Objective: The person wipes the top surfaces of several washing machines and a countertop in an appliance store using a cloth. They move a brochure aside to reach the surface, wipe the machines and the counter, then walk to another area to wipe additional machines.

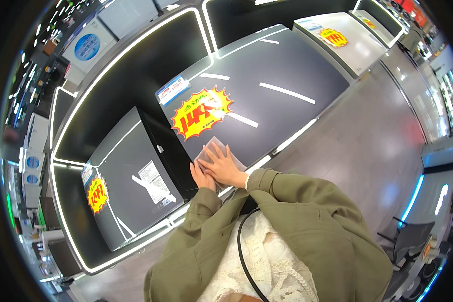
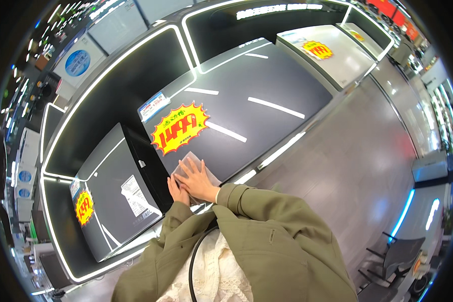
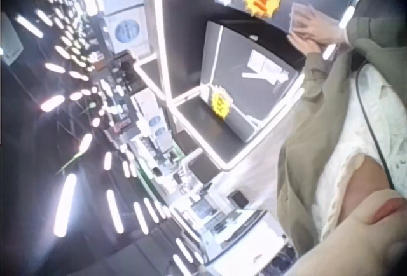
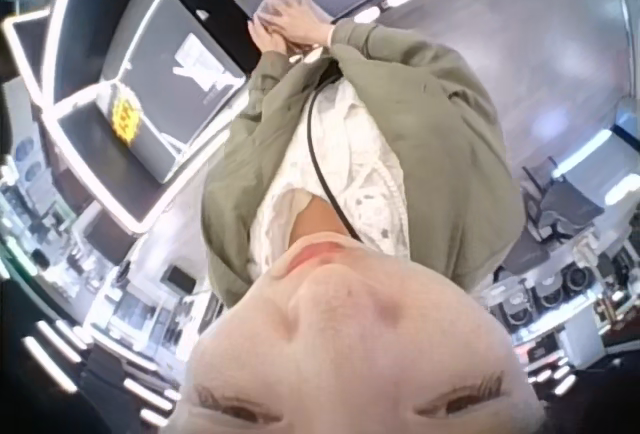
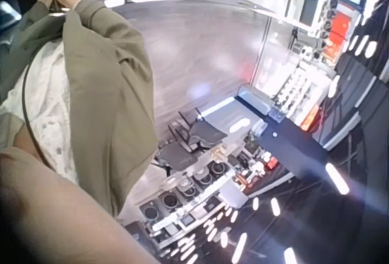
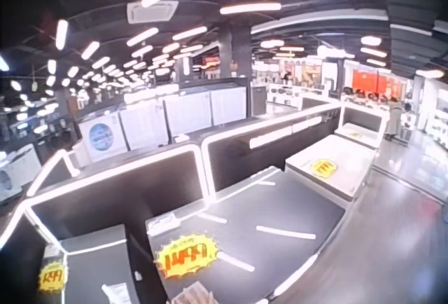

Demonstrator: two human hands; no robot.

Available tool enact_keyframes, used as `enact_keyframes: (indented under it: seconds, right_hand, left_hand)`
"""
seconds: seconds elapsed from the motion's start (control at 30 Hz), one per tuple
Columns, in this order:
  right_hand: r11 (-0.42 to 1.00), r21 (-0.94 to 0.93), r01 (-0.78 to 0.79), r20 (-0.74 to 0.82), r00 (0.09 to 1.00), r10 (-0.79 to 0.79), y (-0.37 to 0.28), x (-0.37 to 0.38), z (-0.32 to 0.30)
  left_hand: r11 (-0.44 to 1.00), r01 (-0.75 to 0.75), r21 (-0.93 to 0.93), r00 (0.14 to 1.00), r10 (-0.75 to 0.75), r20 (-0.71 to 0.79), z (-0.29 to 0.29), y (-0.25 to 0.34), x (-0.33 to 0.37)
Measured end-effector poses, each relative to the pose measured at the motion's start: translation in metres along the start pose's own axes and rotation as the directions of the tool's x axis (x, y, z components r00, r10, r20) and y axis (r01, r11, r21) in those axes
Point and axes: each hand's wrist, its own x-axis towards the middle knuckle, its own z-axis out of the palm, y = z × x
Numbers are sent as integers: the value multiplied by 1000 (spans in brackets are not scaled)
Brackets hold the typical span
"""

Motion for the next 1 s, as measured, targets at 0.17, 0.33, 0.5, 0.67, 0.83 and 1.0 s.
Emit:
enact_keyframes:
  seconds: [0.17, 0.33, 0.5, 0.67, 0.83, 1.0]
  right_hand:
    - [987, 87, 132, 26, 991, -135, 20, 2, 1]
    - [969, -17, 247, -51, 968, -247, 51, 3, -8]
    - [972, 57, 227, -33, 974, -225, 111, 1, -34]
    - [922, 372, 105, 28, 992, -125, 172, 3, -64]
    - [906, 424, 20, -91, 996, 20, 280, 9, -120]
    - [960, 196, -200, -142, 963, 229, 456, -12, -214]
  left_hand:
    - [1000, 22, -12, 999, -22, -40, 3, -2, -24]
    - [966, 149, 209, 988, -135, -81, 30, 56, -22]
    - [984, 177, -29, 966, -179, -187, 87, 116, -5]
    - [907, 149, -395, 955, -236, -181, 146, 159, 14]
    - [944, -35, -327, 999, 37, 0, 212, 218, 37]
    - [960, -254, -119, 949, 271, 159, 239, 279, 29]
